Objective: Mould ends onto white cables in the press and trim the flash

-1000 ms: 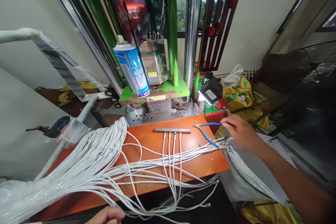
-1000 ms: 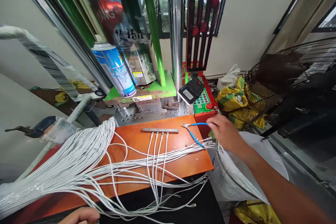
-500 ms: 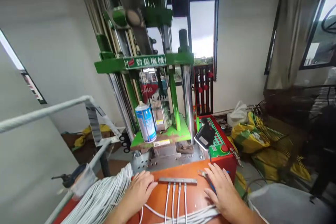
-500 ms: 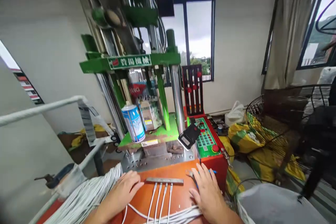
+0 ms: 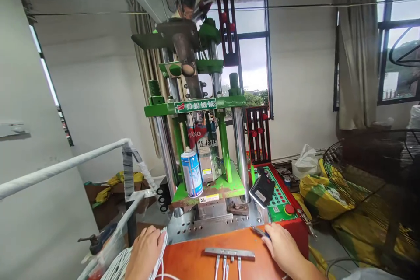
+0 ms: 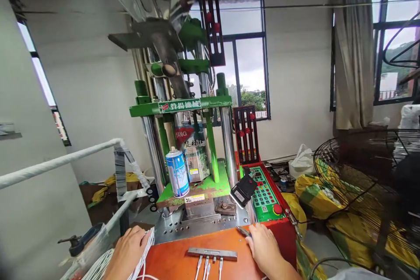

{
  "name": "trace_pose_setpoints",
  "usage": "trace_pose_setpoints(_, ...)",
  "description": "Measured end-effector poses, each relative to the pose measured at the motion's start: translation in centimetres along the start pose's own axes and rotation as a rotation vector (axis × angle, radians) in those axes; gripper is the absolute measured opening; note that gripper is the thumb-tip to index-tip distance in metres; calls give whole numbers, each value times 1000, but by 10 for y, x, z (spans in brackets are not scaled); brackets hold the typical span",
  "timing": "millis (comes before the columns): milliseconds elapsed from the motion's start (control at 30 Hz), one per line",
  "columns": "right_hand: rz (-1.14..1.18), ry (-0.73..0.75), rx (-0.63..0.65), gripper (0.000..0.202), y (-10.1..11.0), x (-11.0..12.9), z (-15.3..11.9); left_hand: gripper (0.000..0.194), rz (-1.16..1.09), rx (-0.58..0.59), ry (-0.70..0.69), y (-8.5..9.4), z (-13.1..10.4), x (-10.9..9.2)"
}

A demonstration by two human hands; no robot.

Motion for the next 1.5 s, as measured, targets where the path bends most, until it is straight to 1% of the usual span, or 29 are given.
trace_pose_setpoints(67, 3, 2, -13, 21, 1, 4, 8, 46, -35, -5, -18, 3, -3, -3)
trace_pose_setpoints(133, 11, 19, -31, 22, 1, 7, 11, 43, -74, -11, -29, 7, -8, -5)
trace_pose_setpoints(200, 25, 37, -45, 30, 0, 8, 7, 42, -92, -19, -25, 10, -11, -7)
trace_pose_setpoints(300, 72, 38, -77, 45, -5, 2, -2, 43, -62, -58, -39, 13, -13, -10)
trace_pose_setpoints(400, 104, 42, -72, 51, -4, -3, -13, 44, -27, -93, -62, 18, -14, -14)
trace_pose_setpoints(467, 84, 101, -45, 50, 3, 2, -20, 43, -15, -99, -69, 22, -15, -17)
trace_pose_setpoints(567, 16, 287, -5, 43, 19, 19, -27, 42, 23, -85, -71, 26, -18, -20)
trace_pose_setpoints(633, 12, 326, 20, 33, 24, 28, -26, 42, 49, -61, -74, 25, -19, -20)
trace_pose_setpoints(700, 19, 315, 41, 28, 21, 32, -21, 44, 66, -32, -77, 20, -19, -18)
trace_pose_setpoints(800, 17, 300, 49, 30, 11, 36, -16, 44, 75, -9, -85, 13, -18, -16)
trace_pose_setpoints(867, 11, 326, 51, 29, 8, 44, -15, 44, 75, -17, -86, 12, -18, -15)
trace_pose_setpoints(1000, 1, 421, 88, 20, 5, 67, -11, 41, 74, -50, -82, 15, -18, -16)
trace_pose_setpoints(1067, -2, 446, 104, 18, 3, 75, -7, 39, 68, -59, -79, 16, -19, -18)
trace_pose_setpoints(1200, 7, 458, 114, 24, -2, 80, 1, 38, 32, -56, -55, 17, -20, -18)
trace_pose_setpoints(1300, 16, 437, 97, 32, -5, 82, 0, 37, -17, -38, -33, 24, -17, -18)
trace_pose_setpoints(1367, 24, 422, 76, 32, -5, 85, -4, 34, -58, -23, -26, 34, -18, -25)
trace_pose_setpoints(1400, 30, 416, 65, 32, -6, 86, -6, 33, -80, -12, -31, 40, -22, -33)
trace_pose_setpoints(1433, 38, 412, 54, 31, -6, 88, -8, 33, -102, 4, -46, 47, -28, -45)
trace_pose_setpoints(1500, 60, 416, 42, 31, -6, 90, -11, 38, -145, 68, -111, 59, -49, -81)
Point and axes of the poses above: each hand's wrist, its own z-axis towards the middle knuckle, its own y-axis out of the back of the hand, x = y × z, the point moved 1 cm from there along z, towards the middle knuckle, and after that the axes turned 9 degrees about y, right-handed, at the moved point
